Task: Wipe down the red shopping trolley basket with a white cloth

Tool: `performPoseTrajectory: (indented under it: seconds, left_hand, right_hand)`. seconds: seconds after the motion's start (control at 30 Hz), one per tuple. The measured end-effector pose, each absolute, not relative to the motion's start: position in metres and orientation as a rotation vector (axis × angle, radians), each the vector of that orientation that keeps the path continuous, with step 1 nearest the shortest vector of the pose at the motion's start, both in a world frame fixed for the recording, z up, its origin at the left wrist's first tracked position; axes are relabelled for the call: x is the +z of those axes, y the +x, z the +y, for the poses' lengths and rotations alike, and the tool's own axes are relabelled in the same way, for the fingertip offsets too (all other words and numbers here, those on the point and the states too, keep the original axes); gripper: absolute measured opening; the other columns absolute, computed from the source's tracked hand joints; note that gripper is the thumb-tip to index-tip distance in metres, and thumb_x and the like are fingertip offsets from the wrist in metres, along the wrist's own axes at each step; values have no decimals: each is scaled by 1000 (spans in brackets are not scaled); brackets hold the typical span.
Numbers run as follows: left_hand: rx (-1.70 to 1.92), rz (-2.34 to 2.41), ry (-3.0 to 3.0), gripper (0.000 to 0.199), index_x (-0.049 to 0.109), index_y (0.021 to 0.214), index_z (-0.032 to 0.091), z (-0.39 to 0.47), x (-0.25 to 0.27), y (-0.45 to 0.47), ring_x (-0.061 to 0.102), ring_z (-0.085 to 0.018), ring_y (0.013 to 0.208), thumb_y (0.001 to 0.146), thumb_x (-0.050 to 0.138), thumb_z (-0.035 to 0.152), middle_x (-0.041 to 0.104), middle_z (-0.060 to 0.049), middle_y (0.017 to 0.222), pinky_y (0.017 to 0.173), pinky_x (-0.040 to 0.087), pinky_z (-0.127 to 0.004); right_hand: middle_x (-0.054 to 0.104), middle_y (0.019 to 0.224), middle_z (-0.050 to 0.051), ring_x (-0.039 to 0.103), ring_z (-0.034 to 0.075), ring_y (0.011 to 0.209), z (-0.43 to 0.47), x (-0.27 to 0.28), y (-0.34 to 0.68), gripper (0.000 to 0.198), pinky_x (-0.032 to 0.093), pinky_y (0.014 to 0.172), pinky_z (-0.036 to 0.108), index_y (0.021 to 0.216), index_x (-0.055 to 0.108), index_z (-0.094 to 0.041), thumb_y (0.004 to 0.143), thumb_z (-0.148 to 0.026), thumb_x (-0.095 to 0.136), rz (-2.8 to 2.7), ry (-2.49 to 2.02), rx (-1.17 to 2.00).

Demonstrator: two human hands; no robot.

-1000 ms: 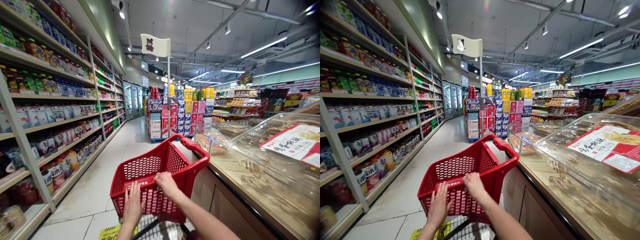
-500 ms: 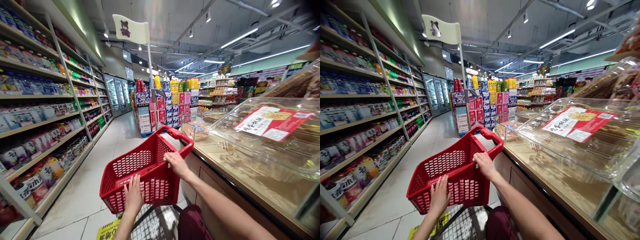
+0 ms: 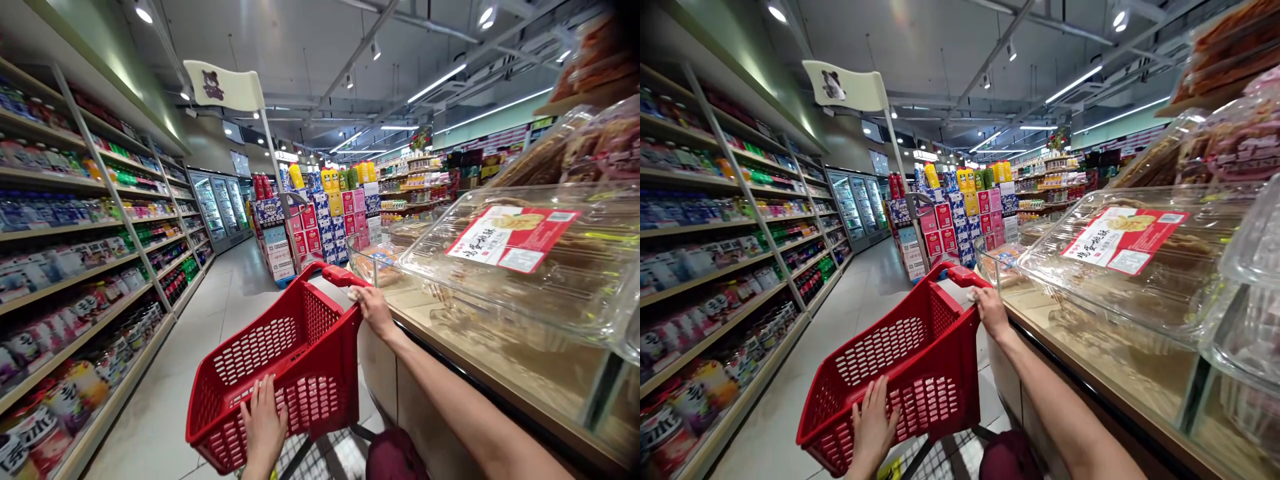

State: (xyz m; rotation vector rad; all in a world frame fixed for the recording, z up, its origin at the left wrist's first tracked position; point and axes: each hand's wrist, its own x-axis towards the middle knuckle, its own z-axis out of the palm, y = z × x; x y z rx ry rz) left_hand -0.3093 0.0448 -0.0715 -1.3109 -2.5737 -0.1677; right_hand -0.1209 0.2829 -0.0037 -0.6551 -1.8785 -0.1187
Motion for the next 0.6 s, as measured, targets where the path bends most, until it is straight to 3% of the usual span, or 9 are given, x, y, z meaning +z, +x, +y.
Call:
performPoseTrajectory:
  seconds: [0.07, 0.23, 0.43, 0.6]
  left_hand:
    - [-191, -2567, -1293, 53, 33, 132, 12, 46, -73, -307, 25, -24, 130, 79, 30, 16, 35, -7, 139, 105, 18, -52]
    - [-226, -2566, -1296, 53, 34, 132, 12, 49, -76, -304, 26, -24, 130, 79, 30, 16, 36, -8, 139, 105, 18, -52]
    - [-244, -2591, -1303, 55, 32, 132, 13, 54, -76, -305, 26, -24, 130, 77, 32, 17, 36, -8, 139, 105, 16, -53]
    - [-229, -2613, -1263, 55, 34, 131, 12, 59, -81, -309, 26, -25, 130, 77, 31, 16, 36, -7, 139, 105, 17, -53]
  right_hand:
    - [57, 84, 8, 49, 20, 79, 279, -4, -123, 31, 42, 73, 33, 106, 59, -16, 84, -14, 38, -1876, -697, -136]
    - [59, 80, 0, 50, 15, 73, 247, -18, -151, 27, 39, 72, 26, 98, 61, -29, 83, -15, 43, -2094, -502, -183]
    - [59, 99, 10, 49, 22, 94, 297, -4, -116, 35, 35, 84, 38, 107, 57, -17, 80, -9, 37, -1804, -736, -180]
    - [64, 101, 1, 55, 16, 95, 274, -24, -142, 42, 35, 91, 34, 111, 56, -28, 80, -8, 34, -2040, -354, -243]
